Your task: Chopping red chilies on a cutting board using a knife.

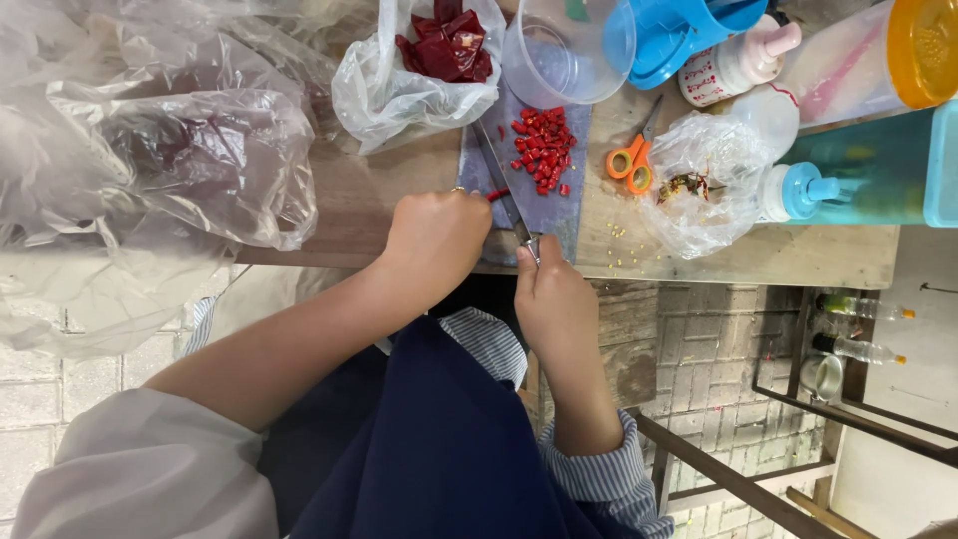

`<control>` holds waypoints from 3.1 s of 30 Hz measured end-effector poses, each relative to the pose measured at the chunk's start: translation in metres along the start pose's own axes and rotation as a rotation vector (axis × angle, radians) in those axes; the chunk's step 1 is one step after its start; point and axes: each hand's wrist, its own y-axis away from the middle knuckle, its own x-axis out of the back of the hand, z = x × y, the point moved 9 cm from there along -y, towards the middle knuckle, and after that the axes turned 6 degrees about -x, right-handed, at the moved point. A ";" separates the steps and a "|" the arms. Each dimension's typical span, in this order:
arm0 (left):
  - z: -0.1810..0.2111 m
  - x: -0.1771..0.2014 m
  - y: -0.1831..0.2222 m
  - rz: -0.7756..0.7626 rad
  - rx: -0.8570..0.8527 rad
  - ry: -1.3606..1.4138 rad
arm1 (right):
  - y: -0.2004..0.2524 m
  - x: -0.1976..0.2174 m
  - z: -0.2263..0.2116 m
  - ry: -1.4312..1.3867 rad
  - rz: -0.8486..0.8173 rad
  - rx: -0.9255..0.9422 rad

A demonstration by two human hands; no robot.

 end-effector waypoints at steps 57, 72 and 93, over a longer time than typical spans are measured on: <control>-0.016 0.017 -0.019 0.012 -0.041 0.054 | 0.000 0.015 0.023 0.158 -0.061 -0.095; -0.008 0.005 -0.027 0.011 -0.048 0.095 | 0.002 0.035 0.010 0.070 -0.081 -0.103; -0.010 0.011 -0.023 0.000 -0.047 0.055 | -0.001 -0.004 0.014 0.083 -0.074 -0.090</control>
